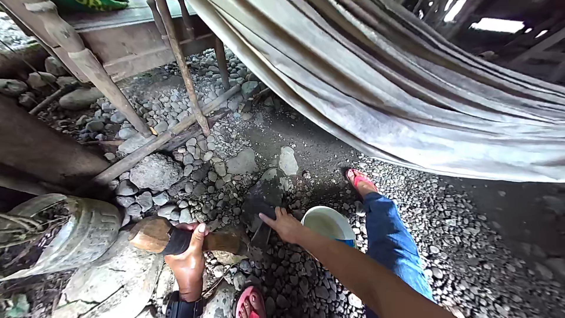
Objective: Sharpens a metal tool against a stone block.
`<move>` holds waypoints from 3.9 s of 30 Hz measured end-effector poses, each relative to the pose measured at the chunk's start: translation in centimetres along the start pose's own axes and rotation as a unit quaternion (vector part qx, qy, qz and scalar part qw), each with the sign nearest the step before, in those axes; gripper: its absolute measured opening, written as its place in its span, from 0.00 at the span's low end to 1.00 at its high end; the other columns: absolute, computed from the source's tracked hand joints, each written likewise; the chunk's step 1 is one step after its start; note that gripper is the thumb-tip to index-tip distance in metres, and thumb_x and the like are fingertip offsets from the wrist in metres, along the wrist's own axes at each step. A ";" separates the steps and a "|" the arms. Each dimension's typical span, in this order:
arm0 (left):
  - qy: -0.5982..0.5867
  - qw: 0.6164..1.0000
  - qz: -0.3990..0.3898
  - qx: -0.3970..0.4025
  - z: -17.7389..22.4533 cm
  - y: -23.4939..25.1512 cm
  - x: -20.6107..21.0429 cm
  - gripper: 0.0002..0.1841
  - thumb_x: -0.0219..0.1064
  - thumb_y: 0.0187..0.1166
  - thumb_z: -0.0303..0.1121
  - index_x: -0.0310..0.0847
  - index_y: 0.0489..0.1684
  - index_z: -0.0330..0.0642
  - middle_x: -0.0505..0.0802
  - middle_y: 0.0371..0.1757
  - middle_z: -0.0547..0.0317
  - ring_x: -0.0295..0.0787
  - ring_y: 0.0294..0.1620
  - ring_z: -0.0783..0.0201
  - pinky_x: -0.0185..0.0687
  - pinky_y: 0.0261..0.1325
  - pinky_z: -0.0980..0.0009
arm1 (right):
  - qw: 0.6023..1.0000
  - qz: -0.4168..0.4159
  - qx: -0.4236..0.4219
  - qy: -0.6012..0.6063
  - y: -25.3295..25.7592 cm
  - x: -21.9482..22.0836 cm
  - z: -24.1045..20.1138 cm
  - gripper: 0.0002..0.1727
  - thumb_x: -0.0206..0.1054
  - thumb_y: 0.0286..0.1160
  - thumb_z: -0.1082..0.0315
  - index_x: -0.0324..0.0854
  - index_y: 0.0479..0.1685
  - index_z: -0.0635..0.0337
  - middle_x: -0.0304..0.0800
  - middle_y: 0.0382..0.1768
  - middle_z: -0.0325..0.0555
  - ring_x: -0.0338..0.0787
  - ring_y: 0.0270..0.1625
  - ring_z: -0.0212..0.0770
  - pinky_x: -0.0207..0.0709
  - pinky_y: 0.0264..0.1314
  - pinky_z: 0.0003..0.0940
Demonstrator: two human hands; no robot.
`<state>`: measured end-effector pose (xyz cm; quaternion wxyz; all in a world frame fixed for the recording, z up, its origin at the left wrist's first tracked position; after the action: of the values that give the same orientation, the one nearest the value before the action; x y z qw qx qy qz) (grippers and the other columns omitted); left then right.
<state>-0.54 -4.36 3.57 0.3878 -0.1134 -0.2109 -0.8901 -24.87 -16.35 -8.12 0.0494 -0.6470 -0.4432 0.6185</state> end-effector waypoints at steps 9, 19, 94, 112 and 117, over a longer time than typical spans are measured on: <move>0.002 1.000 0.015 -0.004 -0.1 0.0 -0.2 0.12 0.69 0.64 0.19 0.76 0.40 0.43 0.93 0.26 0.74 0.91 0.25 0.74 0.93 0.36 0.75 | 0.999 -0.030 -0.034 -0.018 -1.9 2.5 -0.9 0.48 0.58 0.83 0.80 0.39 0.99 0.37 0.51 0.83 0.87 0.60 0.82 0.87 0.67 0.75 0.75; 0.000 0.999 0.031 -0.016 -0.7 0.0 -0.9 0.11 0.66 0.65 0.18 0.75 0.40 0.42 0.92 0.25 0.72 0.91 0.23 0.73 0.93 0.34 0.74 | 1.000 0.002 0.023 0.014 -0.9 1.3 -0.6 0.47 0.57 0.84 0.78 0.36 0.99 0.40 0.50 0.84 0.88 0.60 0.83 0.87 0.69 0.76 0.73; 0.024 0.998 0.050 -0.017 1.0 -0.8 0.3 0.12 0.73 0.60 0.22 0.78 0.39 0.39 0.92 0.25 0.72 0.91 0.25 0.75 0.92 0.36 0.76 | 0.991 0.081 0.080 0.075 0.8 1.2 -0.8 0.41 0.54 0.90 0.71 0.40 0.99 0.37 0.56 0.82 0.84 0.67 0.81 0.82 0.73 0.76 0.66; 0.013 0.999 0.037 -0.001 -0.1 -0.7 -0.2 0.11 0.68 0.64 0.19 0.76 0.40 0.41 0.92 0.25 0.71 0.91 0.24 0.73 0.93 0.35 0.74 | 0.985 0.066 0.107 0.115 0.1 0.5 0.1 0.39 0.50 0.93 0.68 0.36 0.99 0.43 0.51 0.84 0.85 0.64 0.83 0.82 0.71 0.79 0.63; 0.001 1.000 0.013 0.005 -0.5 -0.7 -1.0 0.10 0.69 0.65 0.20 0.78 0.38 0.44 0.93 0.26 0.71 0.92 0.25 0.72 0.93 0.37 0.74 | 0.991 0.066 0.059 0.096 0.0 1.5 0.5 0.41 0.53 0.89 0.72 0.38 0.99 0.40 0.53 0.83 0.85 0.65 0.81 0.82 0.72 0.76 0.66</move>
<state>-0.39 -3.52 2.56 0.4001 -0.1135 -0.2134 -0.8841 -25.52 -15.60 -9.33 0.0885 -0.7271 -0.3555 0.5806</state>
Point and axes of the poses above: each hand's wrist, its own y-axis towards the middle knuckle, its own x-axis out of the palm, z = x × y, the point moved 7 cm from there along y, towards the middle knuckle
